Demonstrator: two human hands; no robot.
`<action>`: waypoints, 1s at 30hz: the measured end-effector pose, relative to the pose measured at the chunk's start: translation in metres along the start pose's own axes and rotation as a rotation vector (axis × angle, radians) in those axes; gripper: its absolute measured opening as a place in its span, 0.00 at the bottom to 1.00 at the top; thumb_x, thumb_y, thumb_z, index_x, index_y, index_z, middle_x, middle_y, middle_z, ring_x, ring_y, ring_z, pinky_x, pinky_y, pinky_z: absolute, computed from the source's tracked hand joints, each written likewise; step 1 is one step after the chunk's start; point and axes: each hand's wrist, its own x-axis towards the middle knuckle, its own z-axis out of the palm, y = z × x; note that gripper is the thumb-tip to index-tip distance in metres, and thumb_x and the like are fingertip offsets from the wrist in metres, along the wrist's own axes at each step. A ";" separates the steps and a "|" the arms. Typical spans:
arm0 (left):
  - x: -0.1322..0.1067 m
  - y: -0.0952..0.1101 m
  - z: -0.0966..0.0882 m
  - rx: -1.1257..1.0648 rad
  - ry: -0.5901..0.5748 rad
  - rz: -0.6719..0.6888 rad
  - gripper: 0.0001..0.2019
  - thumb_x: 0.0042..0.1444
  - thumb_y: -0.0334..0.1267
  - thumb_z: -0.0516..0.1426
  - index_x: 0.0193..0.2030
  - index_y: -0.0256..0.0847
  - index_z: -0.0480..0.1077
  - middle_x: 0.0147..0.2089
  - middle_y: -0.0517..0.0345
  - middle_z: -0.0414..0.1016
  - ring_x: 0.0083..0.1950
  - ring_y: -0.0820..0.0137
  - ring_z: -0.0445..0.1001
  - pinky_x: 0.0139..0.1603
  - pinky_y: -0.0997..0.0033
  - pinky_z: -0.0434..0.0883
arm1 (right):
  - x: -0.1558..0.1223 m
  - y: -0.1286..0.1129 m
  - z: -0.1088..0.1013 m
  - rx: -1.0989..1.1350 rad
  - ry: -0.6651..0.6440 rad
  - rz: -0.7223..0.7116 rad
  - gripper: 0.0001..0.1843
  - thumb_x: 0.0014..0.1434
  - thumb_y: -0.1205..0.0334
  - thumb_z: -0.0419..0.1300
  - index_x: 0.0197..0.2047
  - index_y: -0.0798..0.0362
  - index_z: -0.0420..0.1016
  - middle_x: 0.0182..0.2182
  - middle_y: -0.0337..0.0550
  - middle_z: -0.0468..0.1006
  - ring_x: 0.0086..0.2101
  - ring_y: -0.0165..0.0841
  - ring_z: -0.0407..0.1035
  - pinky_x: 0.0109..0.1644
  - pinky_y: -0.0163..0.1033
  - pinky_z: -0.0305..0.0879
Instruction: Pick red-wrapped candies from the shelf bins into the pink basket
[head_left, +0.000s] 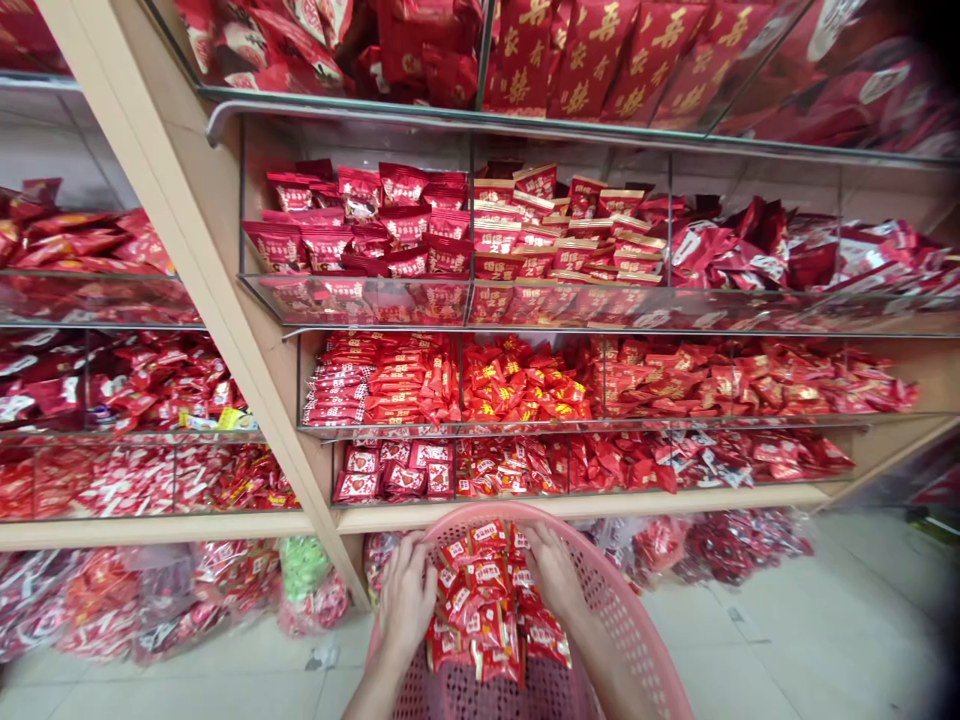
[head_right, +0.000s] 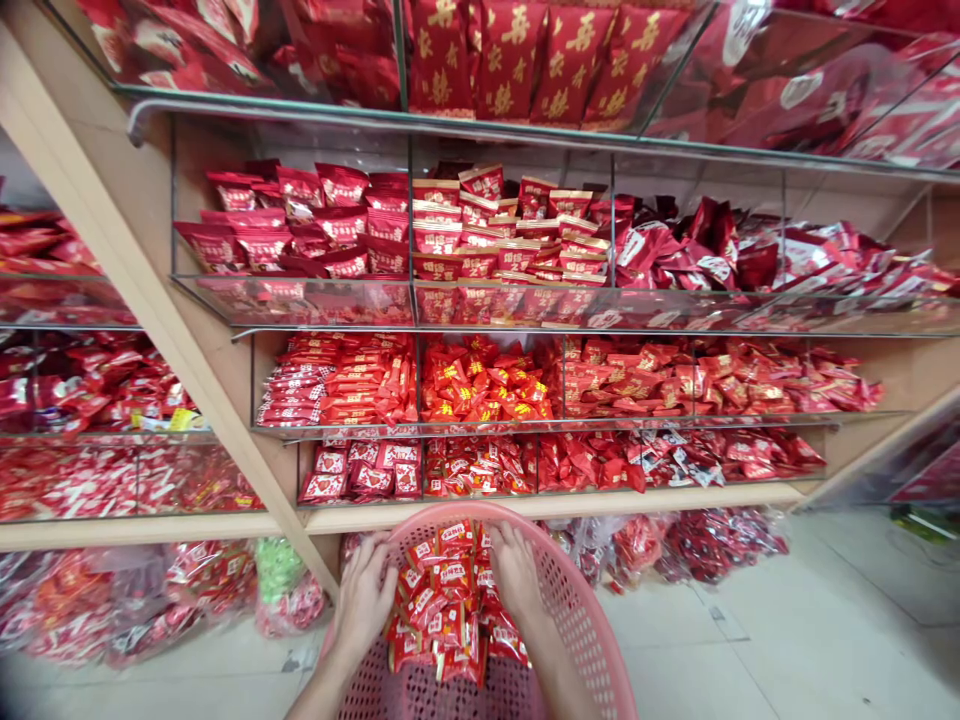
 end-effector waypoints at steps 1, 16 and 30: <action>0.000 0.000 0.000 -0.002 0.005 0.000 0.14 0.55 0.30 0.47 0.45 0.44 0.68 0.52 0.56 0.69 0.51 0.64 0.67 0.51 0.60 0.66 | 0.000 0.001 0.001 -0.008 -0.015 -0.001 0.24 0.54 0.72 0.46 0.52 0.52 0.71 0.51 0.49 0.71 0.52 0.40 0.63 0.56 0.44 0.57; 0.000 -0.005 0.005 -0.056 0.015 -0.003 0.13 0.54 0.31 0.48 0.43 0.44 0.70 0.51 0.55 0.69 0.50 0.64 0.68 0.50 0.61 0.67 | 0.019 -0.030 -0.033 0.200 0.068 -0.096 0.16 0.59 0.64 0.48 0.48 0.49 0.72 0.44 0.46 0.73 0.47 0.39 0.65 0.53 0.44 0.60; -0.002 -0.007 0.006 -0.085 0.002 -0.011 0.14 0.56 0.31 0.46 0.44 0.45 0.69 0.51 0.54 0.68 0.52 0.64 0.68 0.50 0.59 0.67 | 0.145 -0.051 -0.037 -0.166 0.096 -0.239 0.20 0.59 0.55 0.54 0.51 0.56 0.69 0.48 0.56 0.72 0.50 0.45 0.63 0.54 0.48 0.56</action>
